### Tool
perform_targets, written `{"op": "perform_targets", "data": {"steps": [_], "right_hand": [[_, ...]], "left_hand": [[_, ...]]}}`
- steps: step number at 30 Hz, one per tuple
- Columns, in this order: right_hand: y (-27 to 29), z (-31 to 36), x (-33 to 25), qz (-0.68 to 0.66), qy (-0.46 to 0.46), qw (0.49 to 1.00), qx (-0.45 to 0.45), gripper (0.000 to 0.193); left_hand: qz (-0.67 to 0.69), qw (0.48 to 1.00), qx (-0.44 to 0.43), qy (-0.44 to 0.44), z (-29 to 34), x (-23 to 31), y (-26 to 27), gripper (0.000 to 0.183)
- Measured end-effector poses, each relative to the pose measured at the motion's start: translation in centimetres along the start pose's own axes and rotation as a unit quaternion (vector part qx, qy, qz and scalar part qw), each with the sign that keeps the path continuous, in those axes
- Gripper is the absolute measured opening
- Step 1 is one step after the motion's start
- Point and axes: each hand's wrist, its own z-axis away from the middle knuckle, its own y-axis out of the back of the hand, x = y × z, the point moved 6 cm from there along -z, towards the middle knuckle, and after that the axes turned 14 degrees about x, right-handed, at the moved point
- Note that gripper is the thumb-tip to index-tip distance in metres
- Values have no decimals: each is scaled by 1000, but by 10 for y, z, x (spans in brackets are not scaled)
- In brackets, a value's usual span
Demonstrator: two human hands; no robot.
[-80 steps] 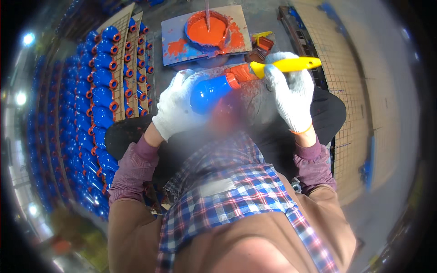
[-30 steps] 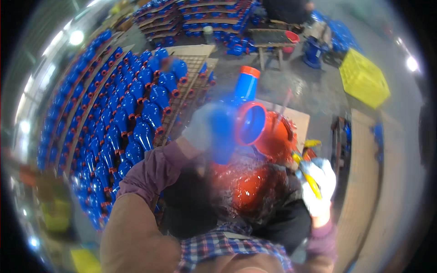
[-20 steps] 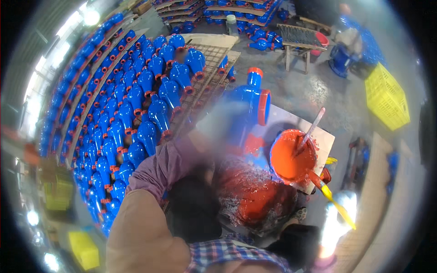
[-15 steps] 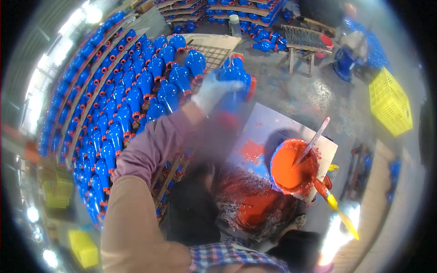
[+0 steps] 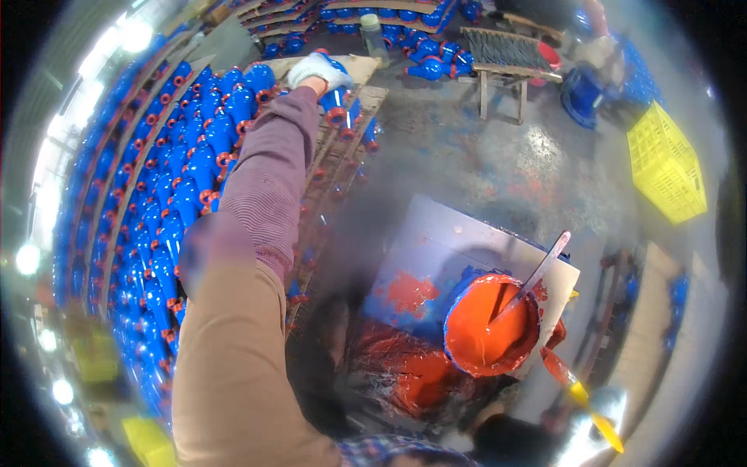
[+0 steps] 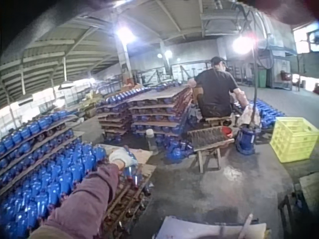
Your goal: The recorder uses a brush and spray can to apply red paint to blue industrial objects and then moves a metal grate.
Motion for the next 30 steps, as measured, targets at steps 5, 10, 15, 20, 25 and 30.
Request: {"op": "perform_targets", "data": {"steps": [5, 10, 15, 20, 25, 30], "right_hand": [[16, -6, -23, -224, 55, 960, 156, 16], [13, -13, -26, -228, 46, 960, 153, 16], [-4, 3, 5, -267, -140, 940, 159, 23], [-25, 8, 13, -402, -213, 876, 160, 27], [-7, 5, 12, -274, -189, 928, 170, 32], [-19, -10, 32, -253, -119, 948, 156, 32]], "left_hand": [[-105, 994, -23, 4, -9, -20, -25, 85], [-131, 990, 49, -14, -7, -37, -20, 92], [-33, 990, 134, -41, 31, -45, 16, 79], [268, 939, 167, -136, 177, -40, 63, 42], [365, 901, -15, -232, 340, -22, 123, 39], [486, 827, -198, -203, 443, -15, 197, 40]]}}
